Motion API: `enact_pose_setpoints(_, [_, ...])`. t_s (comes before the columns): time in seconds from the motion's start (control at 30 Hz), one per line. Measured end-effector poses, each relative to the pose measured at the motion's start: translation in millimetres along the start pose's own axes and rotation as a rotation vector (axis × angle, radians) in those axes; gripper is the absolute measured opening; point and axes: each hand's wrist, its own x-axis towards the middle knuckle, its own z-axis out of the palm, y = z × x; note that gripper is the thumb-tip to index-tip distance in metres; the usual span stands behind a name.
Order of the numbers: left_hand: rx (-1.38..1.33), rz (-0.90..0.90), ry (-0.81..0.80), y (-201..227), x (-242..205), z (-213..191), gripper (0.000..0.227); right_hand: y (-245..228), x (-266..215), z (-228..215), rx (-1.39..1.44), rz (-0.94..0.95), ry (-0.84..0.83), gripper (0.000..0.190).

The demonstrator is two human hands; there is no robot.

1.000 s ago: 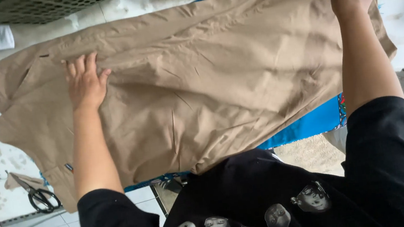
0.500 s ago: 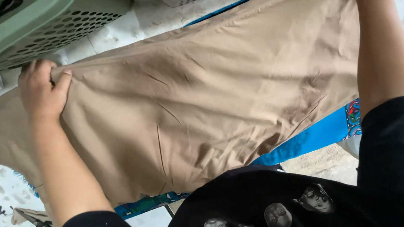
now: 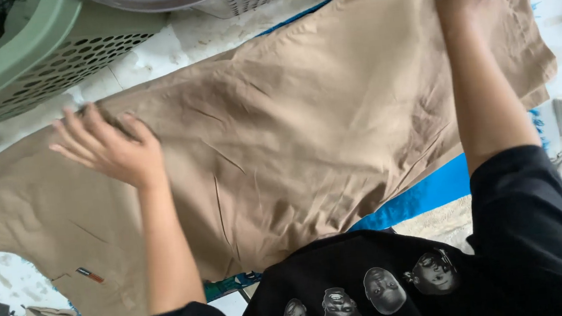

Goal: The person irons a large piece of light brown fabric on a table, then uses scissors to trim a small edge, and continues ironing different sections. The person repeatedly lifts, repositions, and smooths the fabric by hand while ironing.

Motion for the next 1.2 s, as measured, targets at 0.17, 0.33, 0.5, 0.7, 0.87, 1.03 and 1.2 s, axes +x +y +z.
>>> enact_pose_setpoints(0.17, [-0.359, 0.361, -0.435, 147.5, -164.4, -34.2, 0.073, -98.8, -124.2, -138.3, 0.241, -0.242, -0.25, 0.057])
enact_pose_setpoints(0.33, [-0.267, 0.579, -0.781, 167.9, -282.6, -73.6, 0.082, 29.8, -161.3, -118.2, -0.031, 0.046, -0.128, 0.05])
enact_pose_setpoints(0.5, [-0.217, 0.708, -0.572, 162.6, -298.8, -92.7, 0.06, 160.1, -168.2, -81.5, -0.246, 0.432, -0.092, 0.071])
enact_pose_setpoints(0.7, [-0.1, 0.686, -0.579, 139.9, -309.8, -126.9, 0.039, 173.0, -165.4, -90.0, 0.073, 0.592, 0.026, 0.034])
enact_pose_setpoints(0.87, [-0.081, 0.546, -0.365, 126.2, -327.8, -150.7, 0.03, 144.4, -153.7, -141.9, 0.619, 0.317, 0.365, 0.018])
enact_pose_setpoints(1.03, [-0.076, 0.497, -0.228, 110.9, -359.8, -155.6, 0.021, 201.9, -204.8, -94.0, 0.646, 0.499, 0.183, 0.021])
enact_pose_setpoints(1.2, [0.032, 0.462, -0.208, 86.1, -393.2, -144.6, 0.016, 198.2, -207.2, -87.9, 0.751, 0.678, 0.131, 0.019])
